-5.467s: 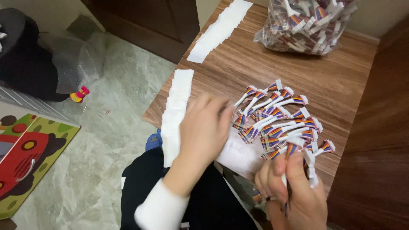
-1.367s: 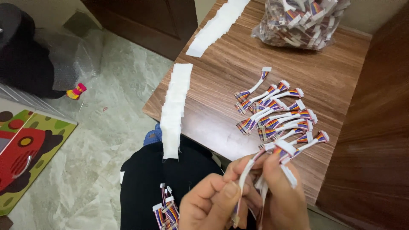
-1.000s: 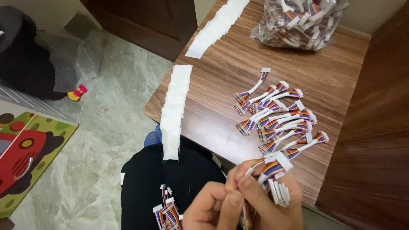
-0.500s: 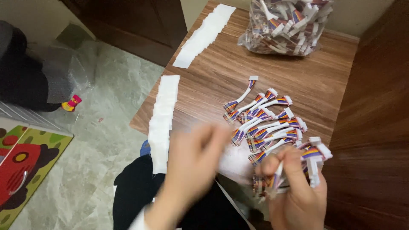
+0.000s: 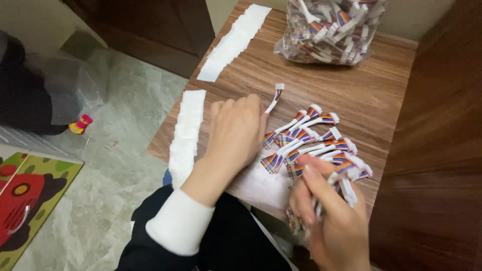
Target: Applying small strips of white adhesive tape to the wire ends of electronic connectors
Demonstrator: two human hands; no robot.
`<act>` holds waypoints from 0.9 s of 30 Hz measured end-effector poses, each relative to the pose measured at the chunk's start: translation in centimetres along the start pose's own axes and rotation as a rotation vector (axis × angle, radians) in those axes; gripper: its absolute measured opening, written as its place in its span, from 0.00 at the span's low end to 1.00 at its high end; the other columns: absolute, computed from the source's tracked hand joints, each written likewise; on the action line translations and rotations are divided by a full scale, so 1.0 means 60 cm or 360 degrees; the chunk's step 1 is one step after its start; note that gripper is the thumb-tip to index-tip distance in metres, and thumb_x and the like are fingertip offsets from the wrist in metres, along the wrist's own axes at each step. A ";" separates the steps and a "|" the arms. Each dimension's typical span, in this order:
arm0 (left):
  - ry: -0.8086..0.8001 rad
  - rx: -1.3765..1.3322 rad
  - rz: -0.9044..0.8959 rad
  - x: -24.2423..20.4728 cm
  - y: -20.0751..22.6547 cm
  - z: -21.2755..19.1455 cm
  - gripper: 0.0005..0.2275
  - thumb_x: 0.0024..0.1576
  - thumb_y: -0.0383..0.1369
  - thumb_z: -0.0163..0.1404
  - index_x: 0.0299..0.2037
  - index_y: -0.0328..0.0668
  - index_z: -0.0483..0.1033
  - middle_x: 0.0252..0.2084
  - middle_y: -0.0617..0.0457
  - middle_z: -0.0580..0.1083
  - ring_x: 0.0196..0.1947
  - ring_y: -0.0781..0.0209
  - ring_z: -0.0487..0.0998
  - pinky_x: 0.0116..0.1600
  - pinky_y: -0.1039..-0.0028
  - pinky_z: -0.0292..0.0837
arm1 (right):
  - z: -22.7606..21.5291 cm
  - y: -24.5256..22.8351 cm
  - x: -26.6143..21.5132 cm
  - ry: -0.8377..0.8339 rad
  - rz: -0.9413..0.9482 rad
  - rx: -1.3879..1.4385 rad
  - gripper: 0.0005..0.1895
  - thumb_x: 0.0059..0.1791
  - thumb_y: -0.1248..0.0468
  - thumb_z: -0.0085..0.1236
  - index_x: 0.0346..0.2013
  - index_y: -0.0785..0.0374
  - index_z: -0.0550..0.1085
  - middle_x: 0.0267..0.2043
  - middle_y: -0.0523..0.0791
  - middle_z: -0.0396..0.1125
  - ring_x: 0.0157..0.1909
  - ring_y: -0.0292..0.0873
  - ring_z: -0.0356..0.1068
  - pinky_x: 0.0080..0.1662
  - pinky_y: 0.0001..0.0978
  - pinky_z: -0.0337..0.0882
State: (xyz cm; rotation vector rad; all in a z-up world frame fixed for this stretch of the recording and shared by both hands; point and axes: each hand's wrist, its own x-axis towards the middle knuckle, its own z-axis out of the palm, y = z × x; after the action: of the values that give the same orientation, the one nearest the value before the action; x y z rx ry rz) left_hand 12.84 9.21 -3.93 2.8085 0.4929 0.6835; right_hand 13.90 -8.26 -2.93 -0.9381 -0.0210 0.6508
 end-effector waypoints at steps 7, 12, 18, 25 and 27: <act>0.0144 -0.0572 0.0163 -0.092 0.074 -0.122 0.08 0.49 0.26 0.50 0.38 0.39 0.69 0.30 0.52 0.70 0.31 0.57 0.66 0.47 0.67 0.57 | 0.018 0.015 0.005 -0.0035 0.0005 -0.0026 0.14 0.46 0.71 0.48 0.45 0.74 0.71 0.26 0.46 0.64 0.16 0.32 0.53 0.20 0.21 0.53; 0.0103 -0.1114 -0.0239 -0.140 0.092 -0.177 0.14 0.45 0.27 0.55 0.42 0.38 0.72 0.30 0.55 0.73 0.29 0.64 0.71 0.38 0.78 0.68 | 0.015 0.013 -0.030 -0.0297 -0.0032 0.0030 0.08 0.46 0.72 0.48 0.39 0.74 0.71 0.22 0.45 0.61 0.19 0.33 0.54 0.22 0.20 0.53; -0.0749 -0.2405 -0.0986 -0.178 0.060 -0.199 0.08 0.54 0.29 0.48 0.30 0.30 0.78 0.25 0.51 0.75 0.24 0.69 0.70 0.33 0.83 0.66 | 0.005 0.010 -0.050 -0.0657 0.0007 0.0009 0.09 0.47 0.71 0.48 0.40 0.74 0.70 0.25 0.47 0.60 0.20 0.34 0.55 0.23 0.22 0.55; -0.0591 -0.2307 -0.1241 -0.203 0.076 -0.197 0.05 0.52 0.25 0.52 0.29 0.29 0.79 0.19 0.50 0.76 0.19 0.70 0.72 0.26 0.85 0.65 | 0.009 0.010 -0.072 -0.0559 0.0004 -0.0343 0.16 0.40 0.72 0.51 0.39 0.80 0.72 0.44 0.55 0.63 0.38 0.45 0.62 0.35 0.33 0.63; -0.0379 -0.2026 -0.1036 -0.206 0.089 -0.194 0.04 0.50 0.25 0.54 0.26 0.32 0.79 0.18 0.54 0.76 0.18 0.73 0.72 0.24 0.86 0.66 | 0.018 0.009 -0.077 -0.0574 -0.0067 -0.0328 0.13 0.39 0.73 0.51 0.37 0.78 0.72 0.42 0.55 0.63 0.39 0.46 0.62 0.37 0.33 0.62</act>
State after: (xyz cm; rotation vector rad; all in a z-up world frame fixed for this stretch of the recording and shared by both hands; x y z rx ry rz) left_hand -1.61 1.15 2.63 1.3878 0.5798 0.3008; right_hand 9.57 -9.66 -1.50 -1.0042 -0.4346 0.7819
